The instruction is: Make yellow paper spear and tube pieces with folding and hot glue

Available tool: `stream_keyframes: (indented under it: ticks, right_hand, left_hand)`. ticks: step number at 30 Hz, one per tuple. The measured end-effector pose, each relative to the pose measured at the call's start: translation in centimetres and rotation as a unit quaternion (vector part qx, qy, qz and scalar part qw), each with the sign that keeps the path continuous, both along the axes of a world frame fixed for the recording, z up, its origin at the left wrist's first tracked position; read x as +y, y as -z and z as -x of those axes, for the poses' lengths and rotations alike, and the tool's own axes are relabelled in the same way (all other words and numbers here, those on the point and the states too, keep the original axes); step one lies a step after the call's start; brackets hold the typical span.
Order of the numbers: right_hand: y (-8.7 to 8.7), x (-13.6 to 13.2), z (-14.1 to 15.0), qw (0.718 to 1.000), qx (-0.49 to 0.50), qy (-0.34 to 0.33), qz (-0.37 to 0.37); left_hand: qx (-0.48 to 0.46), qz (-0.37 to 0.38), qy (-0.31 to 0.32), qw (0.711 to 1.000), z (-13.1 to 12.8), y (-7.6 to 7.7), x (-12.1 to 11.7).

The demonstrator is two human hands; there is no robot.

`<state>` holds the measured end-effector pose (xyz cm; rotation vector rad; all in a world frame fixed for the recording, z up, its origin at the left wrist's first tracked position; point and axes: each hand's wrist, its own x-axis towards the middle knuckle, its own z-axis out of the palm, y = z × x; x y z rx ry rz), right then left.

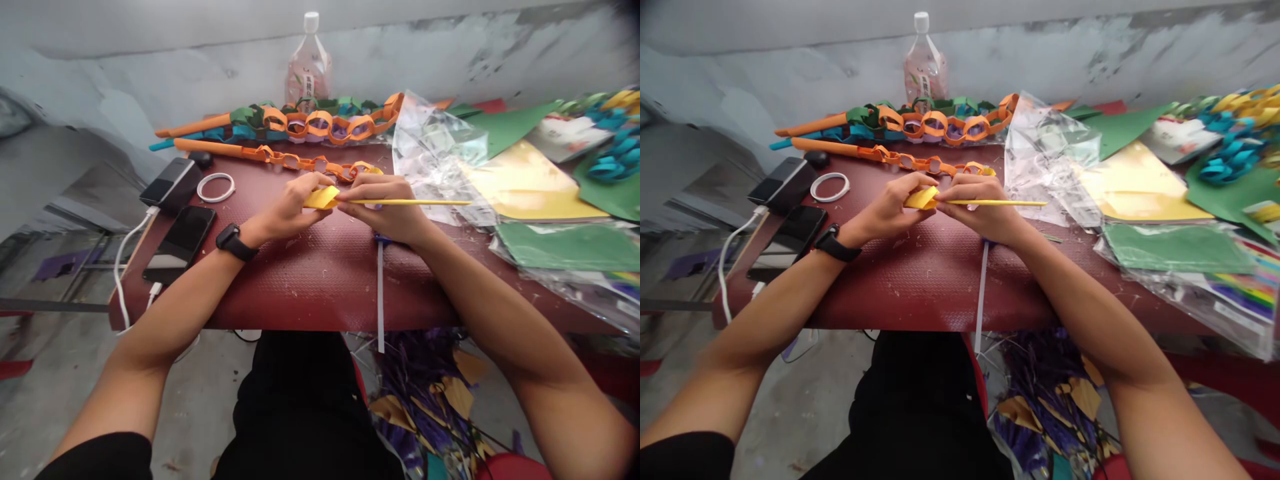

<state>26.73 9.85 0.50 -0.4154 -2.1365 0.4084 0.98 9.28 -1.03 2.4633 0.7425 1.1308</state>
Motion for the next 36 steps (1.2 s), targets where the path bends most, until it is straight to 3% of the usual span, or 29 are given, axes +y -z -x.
stream_keyframes:
  ticks: [3, 7, 10, 14, 18, 36]
  right_hand:
    - [0.0, 0.4, -0.1, 0.999, 0.015, 0.008, 0.035]
    - [-0.2, 0.4, -0.1, 0.994, 0.052, -0.001, 0.099]
    - [-0.5, 0.0, 0.0, 0.983, 0.071, -0.011, 0.168]
    - [-0.7, -0.4, 0.2, 0.954, 0.099, -0.029, 0.282]
    - [-0.8, -0.3, 0.3, 0.932, 0.137, -0.041, 0.333]
    - [-0.8, -0.2, 0.2, 0.948, 0.158, 0.001, 0.277]
  left_hand:
    - [-0.047, 0.082, 0.025, 0.995, 0.4, -0.5, -0.4]
    - [-0.134, 0.241, 0.070, 0.959, 0.6, -1.2, -1.0]
    - [-0.157, 0.293, 0.082, 0.939, 0.6, -1.5, -1.3]
    - [-0.148, 0.308, 0.099, 0.935, 0.6, -1.6, -1.3]
    - [-0.156, 0.299, 0.094, 0.937, 0.8, -1.4, -1.1]
    - [-0.169, 0.274, 0.070, 0.944, 0.2, -1.3, -1.5]
